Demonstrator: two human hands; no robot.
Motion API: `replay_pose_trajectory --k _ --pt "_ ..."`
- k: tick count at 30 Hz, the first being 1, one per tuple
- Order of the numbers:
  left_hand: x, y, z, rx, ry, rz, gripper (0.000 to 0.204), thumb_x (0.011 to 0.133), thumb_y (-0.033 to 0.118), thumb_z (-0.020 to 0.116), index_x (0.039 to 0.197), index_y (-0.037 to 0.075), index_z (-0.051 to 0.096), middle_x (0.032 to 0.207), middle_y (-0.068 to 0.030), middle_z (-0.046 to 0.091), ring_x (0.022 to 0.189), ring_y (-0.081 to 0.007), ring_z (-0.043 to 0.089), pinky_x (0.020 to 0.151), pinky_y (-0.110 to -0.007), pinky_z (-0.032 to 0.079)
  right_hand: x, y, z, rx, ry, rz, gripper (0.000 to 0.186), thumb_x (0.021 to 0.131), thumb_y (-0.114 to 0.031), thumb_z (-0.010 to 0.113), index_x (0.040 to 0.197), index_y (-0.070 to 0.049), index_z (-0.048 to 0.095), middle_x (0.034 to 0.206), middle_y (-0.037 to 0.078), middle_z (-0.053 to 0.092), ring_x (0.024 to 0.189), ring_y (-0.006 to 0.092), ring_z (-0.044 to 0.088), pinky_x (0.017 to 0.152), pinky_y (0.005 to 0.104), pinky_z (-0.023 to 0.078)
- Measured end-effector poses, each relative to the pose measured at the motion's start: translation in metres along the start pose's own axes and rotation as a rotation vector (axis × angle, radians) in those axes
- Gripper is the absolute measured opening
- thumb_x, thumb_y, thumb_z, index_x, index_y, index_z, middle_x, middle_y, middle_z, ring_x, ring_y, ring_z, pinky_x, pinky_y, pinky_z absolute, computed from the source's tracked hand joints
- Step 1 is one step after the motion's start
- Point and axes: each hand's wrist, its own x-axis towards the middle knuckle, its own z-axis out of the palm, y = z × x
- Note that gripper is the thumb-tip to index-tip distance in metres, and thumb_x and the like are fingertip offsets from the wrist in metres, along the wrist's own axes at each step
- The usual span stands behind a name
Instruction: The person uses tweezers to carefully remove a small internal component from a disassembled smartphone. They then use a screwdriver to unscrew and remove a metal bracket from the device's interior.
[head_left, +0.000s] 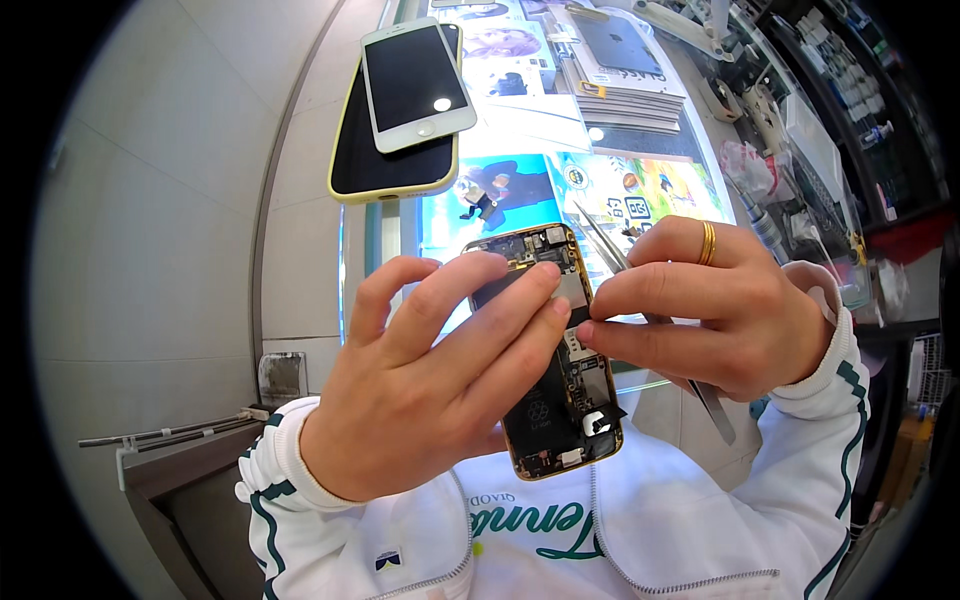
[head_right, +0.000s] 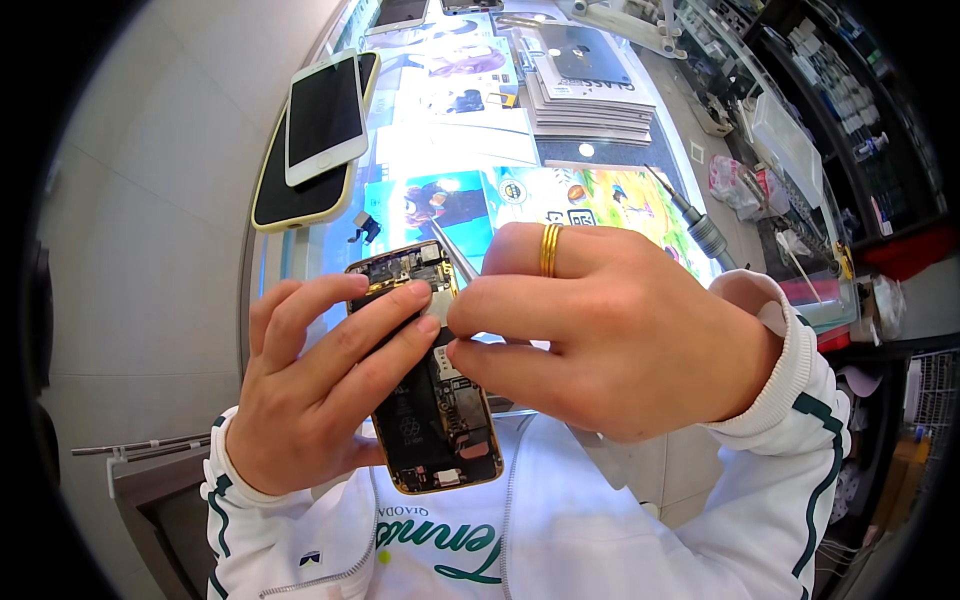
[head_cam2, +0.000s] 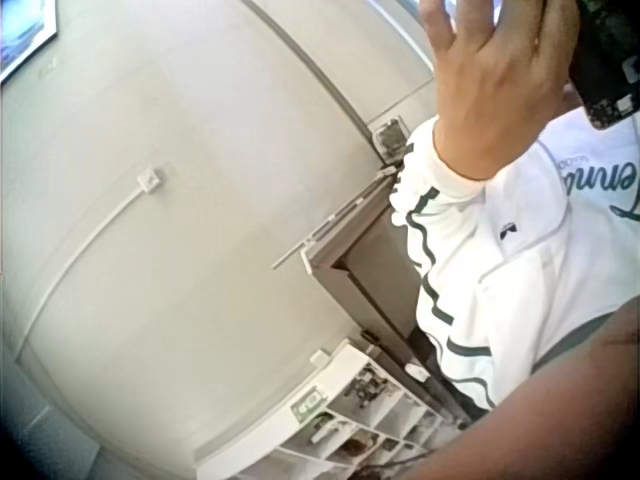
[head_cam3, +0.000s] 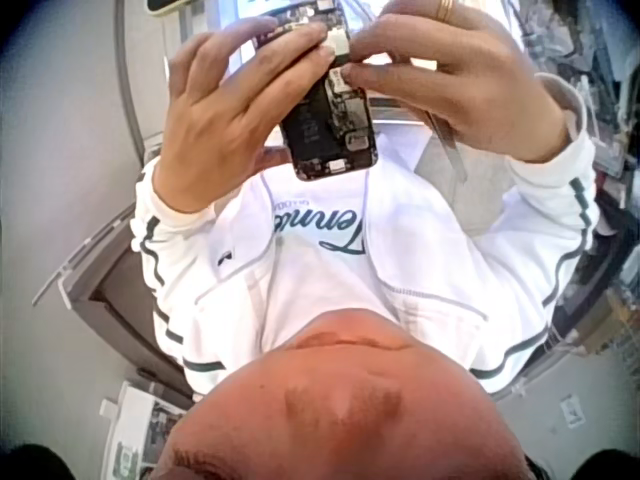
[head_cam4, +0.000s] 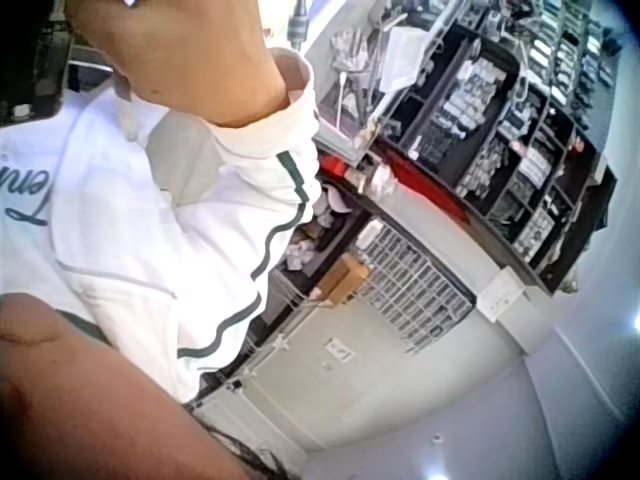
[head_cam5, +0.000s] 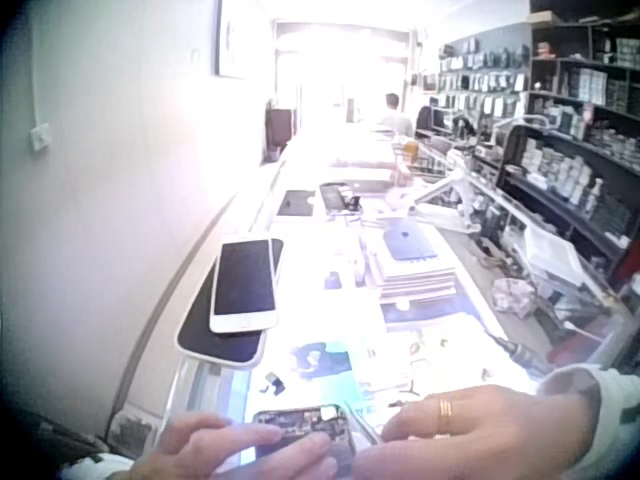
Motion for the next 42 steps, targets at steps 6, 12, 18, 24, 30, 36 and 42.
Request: replay_pose_trajectory --k 6,12,18,24,30,36,42 --pt "-0.002 -0.001 0.002 0.002 0.007 -0.010 0.072 0.055 0.033 0.085 0.120 0.011 0.063 0.130 -0.0040 0.060 0.120 -0.0298 0.049 0.098 -0.044 0.036 0.002 -0.007 0.002 -0.066 -0.026 0.010 0.040 0.056 -0.009 0.065 0.094 0.003 0.070 0.102 0.014 0.066 0.076 0.0261 0.061 0.063 0.0329 0.053" --pt "-0.002 0.000 -0.001 -0.033 -0.029 -0.034 0.069 0.056 0.029 0.086 0.117 0.011 0.060 0.131 -0.0051 0.060 0.127 -0.0329 0.046 0.102 -0.045 0.033 -0.001 -0.009 0.003 -0.051 -0.019 0.052 0.037 0.059 -0.009 0.065 0.094 0.004 0.070 0.104 0.014 0.067 0.075 0.0266 0.062 0.064 0.0324 0.053" --pt "-0.002 -0.001 -0.001 -0.018 -0.007 -0.001 0.065 0.059 0.029 0.085 0.116 0.012 0.060 0.131 -0.0075 0.059 0.127 -0.0355 0.045 0.102 -0.048 0.033 0.002 -0.011 0.001 -0.075 -0.088 0.040 0.034 0.062 -0.008 0.065 0.093 0.005 0.069 0.104 0.015 0.067 0.074 0.0271 0.062 0.066 0.0322 0.054" --pt "-0.005 -0.004 -0.007 -0.091 0.008 0.121 0.050 0.071 0.043 0.078 0.110 0.014 0.069 0.128 -0.0076 0.061 0.125 -0.0345 0.047 0.094 -0.049 0.042 -0.001 -0.009 0.002 -0.072 -0.071 0.023 0.028 0.067 -0.006 0.063 0.093 0.006 0.068 0.102 0.016 0.066 0.075 0.0270 0.063 0.069 0.0335 0.054" --pt "-0.004 -0.009 -0.011 -0.030 -0.051 0.204 0.048 0.083 0.054 0.063 0.107 0.014 0.072 0.120 -0.0070 0.065 0.119 -0.0336 0.053 0.094 -0.048 0.043 -0.003 -0.008 0.005 -0.054 -0.017 0.017 0.024 0.070 -0.004 0.064 0.092 0.006 0.068 0.102 0.017 0.066 0.077 0.0266 0.064 0.070 0.0333 0.055" --pt "-0.001 -0.011 -0.012 -0.009 -0.077 0.232 0.046 0.082 0.052 0.065 0.107 0.014 0.071 0.118 -0.0062 0.066 0.118 -0.0334 0.055 0.093 -0.048 0.044 -0.003 -0.009 0.003 -0.069 -0.045 0.034 0.025 0.068 -0.005 0.065 0.092 0.004 0.068 0.101 0.015 0.066 0.078 0.0266 0.064 0.069 0.0323 0.055" --pt "0.001 -0.001 -0.012 0.047 0.001 0.206 0.031 0.074 0.016 0.073 0.104 0.012 0.069 0.113 -0.0015 0.066 0.113 -0.0242 0.059 0.093 -0.045 0.046 -0.003 -0.009 0.005 -0.062 -0.034 0.028 0.029 0.065 -0.006 0.065 0.091 0.004 0.067 0.100 0.014 0.066 0.077 0.0259 0.063 0.067 0.0319 0.054"
